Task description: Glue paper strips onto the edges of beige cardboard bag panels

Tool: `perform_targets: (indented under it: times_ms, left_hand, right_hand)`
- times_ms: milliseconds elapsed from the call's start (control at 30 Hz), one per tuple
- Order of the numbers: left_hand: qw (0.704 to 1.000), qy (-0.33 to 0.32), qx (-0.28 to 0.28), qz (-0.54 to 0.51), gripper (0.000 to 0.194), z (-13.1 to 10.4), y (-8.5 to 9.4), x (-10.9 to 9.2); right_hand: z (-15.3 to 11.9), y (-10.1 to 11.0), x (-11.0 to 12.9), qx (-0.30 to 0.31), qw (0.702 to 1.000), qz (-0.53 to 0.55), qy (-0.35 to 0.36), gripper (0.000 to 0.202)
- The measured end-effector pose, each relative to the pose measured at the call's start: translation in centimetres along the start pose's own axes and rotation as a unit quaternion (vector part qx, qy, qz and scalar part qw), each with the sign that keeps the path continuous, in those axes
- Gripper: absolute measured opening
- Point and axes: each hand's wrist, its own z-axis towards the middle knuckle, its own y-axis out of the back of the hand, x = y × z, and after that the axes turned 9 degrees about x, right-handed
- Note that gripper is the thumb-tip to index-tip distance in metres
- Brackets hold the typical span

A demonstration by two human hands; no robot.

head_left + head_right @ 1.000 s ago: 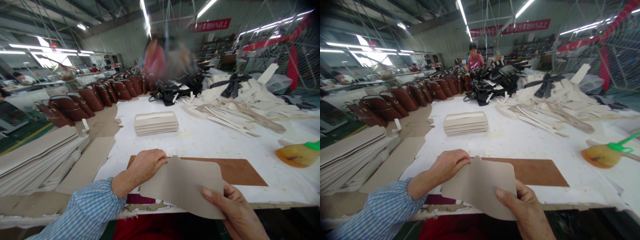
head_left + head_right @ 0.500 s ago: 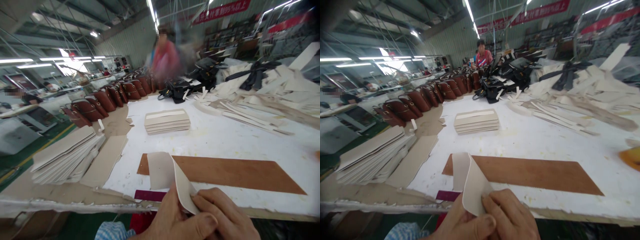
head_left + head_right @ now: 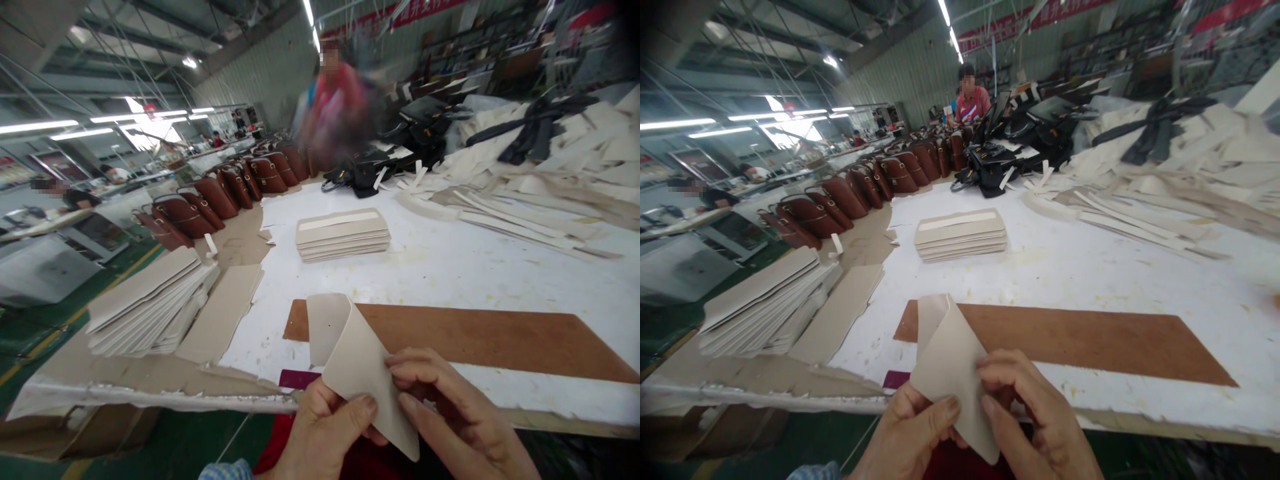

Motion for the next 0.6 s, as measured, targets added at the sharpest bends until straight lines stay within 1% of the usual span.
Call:
perform_targets:
  times_ms: [133,233,333,467,533,600]
  left_hand:
    - [1.0,0.003,0.02,-0.017,0.044,0.4,0.1,0.6]
    - [0.998,-0.006,0.055,-0.02,0.04,0.6,-0.1,0.7]
    - [0.998,-0.004,0.062,-0.022,0.034,0.7,-0.3,0.5]
    - [0.998,-0.001,0.063,-0.027,0.03,0.7,-0.3,0.7]
    - [0.997,-0.002,0.075,-0.02,0.028,0.7,-0.3,0.9]
    - [0.996,0.0,0.083,-0.015,0.027,0.8,-0.1,1.2]
  right_hand:
    - [0.6,-0.5,0.3,0.009,0.999,-0.035,0.021,0.014]
    - [0.6,-0.3,0.5,0.018,0.999,-0.033,0.039,0.021]
    - [0.5,0.1,0.6,0.047,0.998,-0.025,0.036,0.023]
    - [0.3,0.5,0.7,0.088,0.996,0.018,0.012,0.019]
    - [0.3,0.6,0.7,0.093,0.995,0.048,0.004,0.016]
    - [0.3,0.7,0.6,0.092,0.993,0.078,-0.008,0.019]
